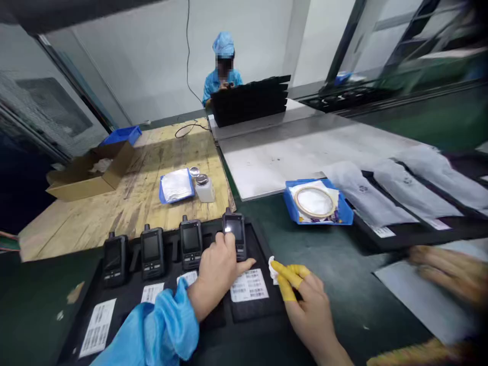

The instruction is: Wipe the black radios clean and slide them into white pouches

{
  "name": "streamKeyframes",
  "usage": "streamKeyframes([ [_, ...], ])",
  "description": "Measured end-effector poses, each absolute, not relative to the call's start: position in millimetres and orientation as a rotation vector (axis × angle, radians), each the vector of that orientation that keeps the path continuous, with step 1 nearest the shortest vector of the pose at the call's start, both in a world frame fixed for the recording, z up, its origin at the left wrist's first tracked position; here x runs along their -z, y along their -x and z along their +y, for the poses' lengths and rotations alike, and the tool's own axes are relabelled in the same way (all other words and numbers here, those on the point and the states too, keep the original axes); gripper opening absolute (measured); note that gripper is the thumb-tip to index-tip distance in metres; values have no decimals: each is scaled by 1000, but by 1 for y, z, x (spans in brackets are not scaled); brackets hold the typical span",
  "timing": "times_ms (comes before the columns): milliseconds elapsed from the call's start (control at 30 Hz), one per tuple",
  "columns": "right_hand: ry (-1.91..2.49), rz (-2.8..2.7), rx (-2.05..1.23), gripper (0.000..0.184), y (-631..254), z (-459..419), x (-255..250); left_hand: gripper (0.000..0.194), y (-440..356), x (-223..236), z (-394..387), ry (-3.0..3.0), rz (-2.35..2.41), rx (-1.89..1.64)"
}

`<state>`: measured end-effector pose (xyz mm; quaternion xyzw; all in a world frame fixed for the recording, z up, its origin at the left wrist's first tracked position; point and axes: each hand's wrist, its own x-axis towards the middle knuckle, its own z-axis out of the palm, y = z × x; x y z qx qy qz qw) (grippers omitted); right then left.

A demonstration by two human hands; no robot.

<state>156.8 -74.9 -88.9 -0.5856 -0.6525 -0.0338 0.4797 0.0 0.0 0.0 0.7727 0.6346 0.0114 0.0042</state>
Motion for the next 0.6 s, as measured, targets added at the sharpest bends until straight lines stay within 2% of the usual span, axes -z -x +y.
streamKeyframes([
  [233,1443,-1563,-5,25,-156,-75,91,48,7,-14,7,-2265,2044,-149],
  [400,1439,-1541,-56,25,-158,-76,89,59,-2,-6,7,-2293,2045,-72],
  [600,1423,-1542,-59,25,-158,-78,87,62,-13,0,11,-2385,2024,13],
])
